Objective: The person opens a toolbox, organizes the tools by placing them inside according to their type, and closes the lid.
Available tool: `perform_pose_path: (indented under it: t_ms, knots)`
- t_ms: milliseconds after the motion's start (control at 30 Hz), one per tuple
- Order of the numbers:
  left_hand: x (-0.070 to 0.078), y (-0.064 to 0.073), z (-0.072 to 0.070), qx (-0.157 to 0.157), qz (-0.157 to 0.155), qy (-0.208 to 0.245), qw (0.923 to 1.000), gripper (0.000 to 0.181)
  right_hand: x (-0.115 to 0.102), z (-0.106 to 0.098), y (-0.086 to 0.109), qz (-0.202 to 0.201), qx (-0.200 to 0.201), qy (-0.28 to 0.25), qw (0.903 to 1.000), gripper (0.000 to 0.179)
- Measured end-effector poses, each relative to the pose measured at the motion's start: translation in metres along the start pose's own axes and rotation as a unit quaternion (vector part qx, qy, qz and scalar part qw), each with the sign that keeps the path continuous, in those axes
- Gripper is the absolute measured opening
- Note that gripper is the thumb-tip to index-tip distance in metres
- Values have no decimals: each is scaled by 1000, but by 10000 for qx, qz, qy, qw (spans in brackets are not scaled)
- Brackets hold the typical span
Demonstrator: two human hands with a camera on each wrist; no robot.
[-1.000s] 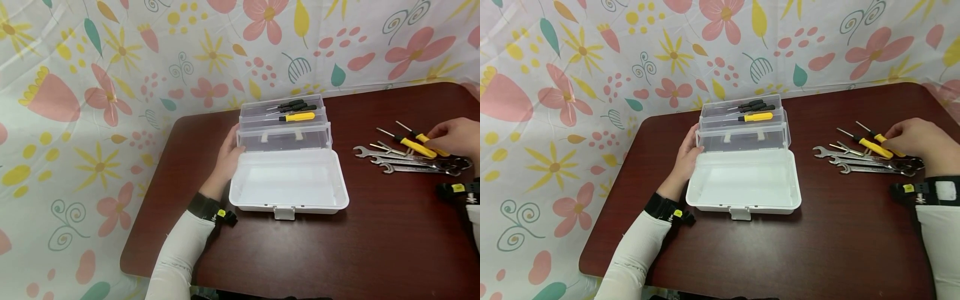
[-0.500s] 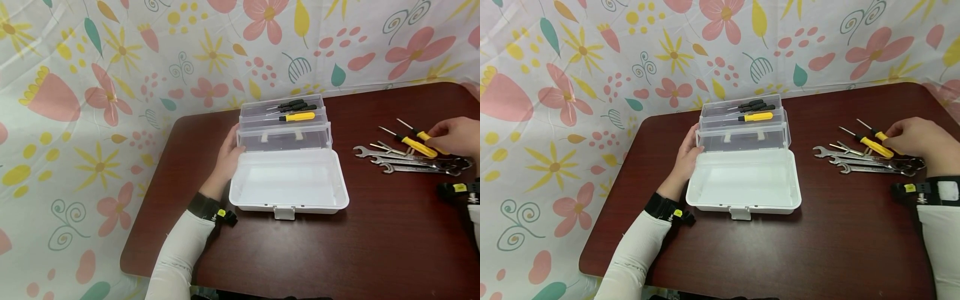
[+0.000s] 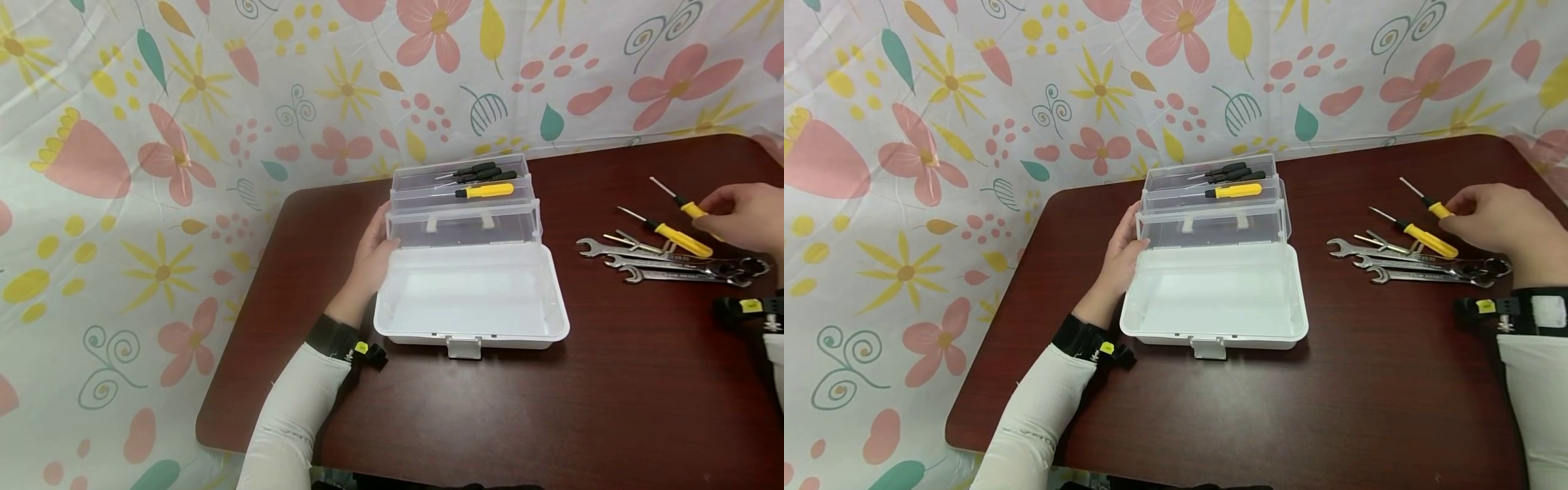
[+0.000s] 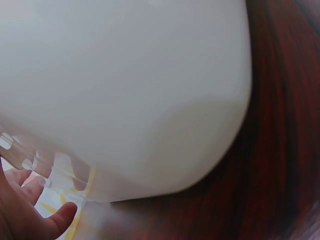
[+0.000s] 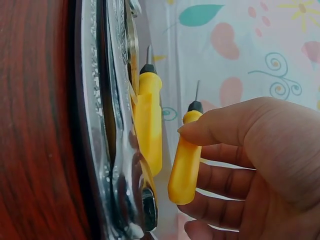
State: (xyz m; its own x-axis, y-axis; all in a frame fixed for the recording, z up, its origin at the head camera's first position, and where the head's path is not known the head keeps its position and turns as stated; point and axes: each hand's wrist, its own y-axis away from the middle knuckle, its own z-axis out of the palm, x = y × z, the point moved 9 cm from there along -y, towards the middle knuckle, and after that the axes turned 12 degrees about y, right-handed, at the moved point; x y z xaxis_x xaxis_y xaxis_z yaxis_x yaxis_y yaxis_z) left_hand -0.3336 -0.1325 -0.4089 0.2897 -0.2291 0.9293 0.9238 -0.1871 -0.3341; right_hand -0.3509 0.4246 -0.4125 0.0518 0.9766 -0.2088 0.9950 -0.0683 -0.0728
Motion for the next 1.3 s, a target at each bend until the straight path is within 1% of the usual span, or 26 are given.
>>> perform_pose_path:
  t_ms: [167,433,533,800,1000,1133,1300]
  knots:
    - [0,0,0,9,-23,3,10000,68,-1,-3,-1,-27,171,-95,9998,36]
    - [0,-1,0,34,-76,-49,10000,69,-4,-8,-3,64,291,-375,9989,34]
    - [-1,-1,0,20,-105,2,9999,69,-6,-10,-4,55,356,-479,9982,33]
    - [-1,-1,0,-3,-122,130,9998,69,-17,-21,-1,-118,613,-797,9949,30]
    - [-2,-1,0,31,-188,-15,9998,70,-24,-29,2,-193,653,-916,9935,32]
    - [-2,0,0,48,-189,52,9998,70,-30,-33,4,-227,680,-981,9926,32]
    - [-3,0,-1,48,-283,98,9995,72,-37,-40,5,-249,742,-1004,9919,32]
